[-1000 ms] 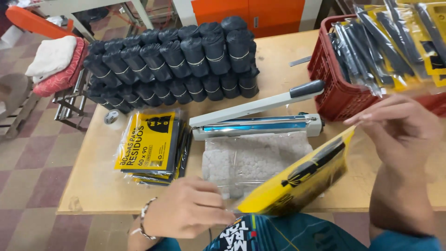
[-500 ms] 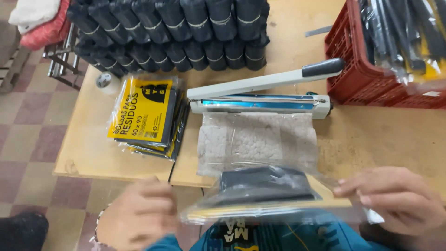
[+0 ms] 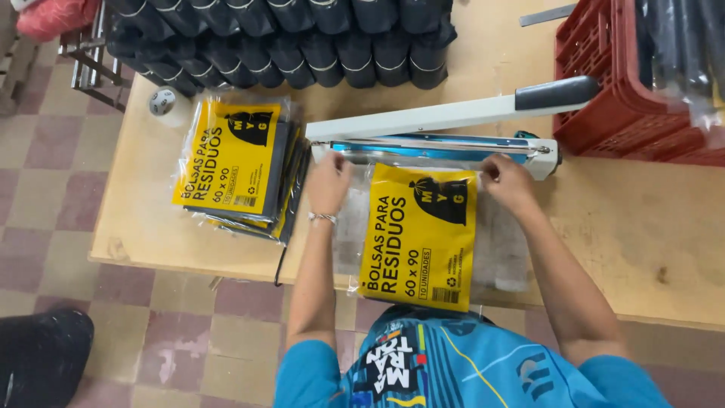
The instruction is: Sealing packs of yellow plastic bags using a manual heat sealer and placing them into a larger black bag.
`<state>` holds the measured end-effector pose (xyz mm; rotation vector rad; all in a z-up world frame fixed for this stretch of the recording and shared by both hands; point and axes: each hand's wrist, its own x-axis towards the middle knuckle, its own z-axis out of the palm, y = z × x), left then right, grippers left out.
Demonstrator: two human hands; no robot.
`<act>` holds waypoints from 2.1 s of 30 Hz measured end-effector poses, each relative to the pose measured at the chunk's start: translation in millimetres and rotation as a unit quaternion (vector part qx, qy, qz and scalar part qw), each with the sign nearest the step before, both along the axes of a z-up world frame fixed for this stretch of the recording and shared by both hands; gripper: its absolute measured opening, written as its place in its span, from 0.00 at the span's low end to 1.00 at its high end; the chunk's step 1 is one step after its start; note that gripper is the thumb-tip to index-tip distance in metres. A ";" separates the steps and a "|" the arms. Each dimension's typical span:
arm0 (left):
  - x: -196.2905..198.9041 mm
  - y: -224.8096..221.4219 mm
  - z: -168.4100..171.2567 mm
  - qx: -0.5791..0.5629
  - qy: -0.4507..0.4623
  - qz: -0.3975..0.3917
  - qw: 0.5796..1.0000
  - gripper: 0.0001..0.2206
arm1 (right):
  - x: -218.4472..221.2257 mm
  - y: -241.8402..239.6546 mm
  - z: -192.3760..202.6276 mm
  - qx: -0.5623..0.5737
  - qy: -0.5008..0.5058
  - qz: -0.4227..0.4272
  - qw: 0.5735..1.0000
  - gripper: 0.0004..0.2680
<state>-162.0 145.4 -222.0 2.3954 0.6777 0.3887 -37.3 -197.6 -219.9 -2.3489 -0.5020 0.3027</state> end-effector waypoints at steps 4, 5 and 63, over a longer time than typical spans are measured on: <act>6.4 -24.8 -49.7 -0.027 0.101 -0.019 0.994 0.16 | 9.4 31.9 -5.0 -0.133 -0.206 0.106 0.964 0.15; 6.6 -30.5 -52.5 -0.029 0.106 -0.017 0.994 0.16 | 2.5 49.9 -3.2 -0.133 -0.201 0.109 0.964 0.15; 52.8 -37.4 -83.7 0.020 0.011 0.073 0.997 0.06 | 20.1 24.8 -32.7 -0.121 -0.298 -0.078 0.944 0.04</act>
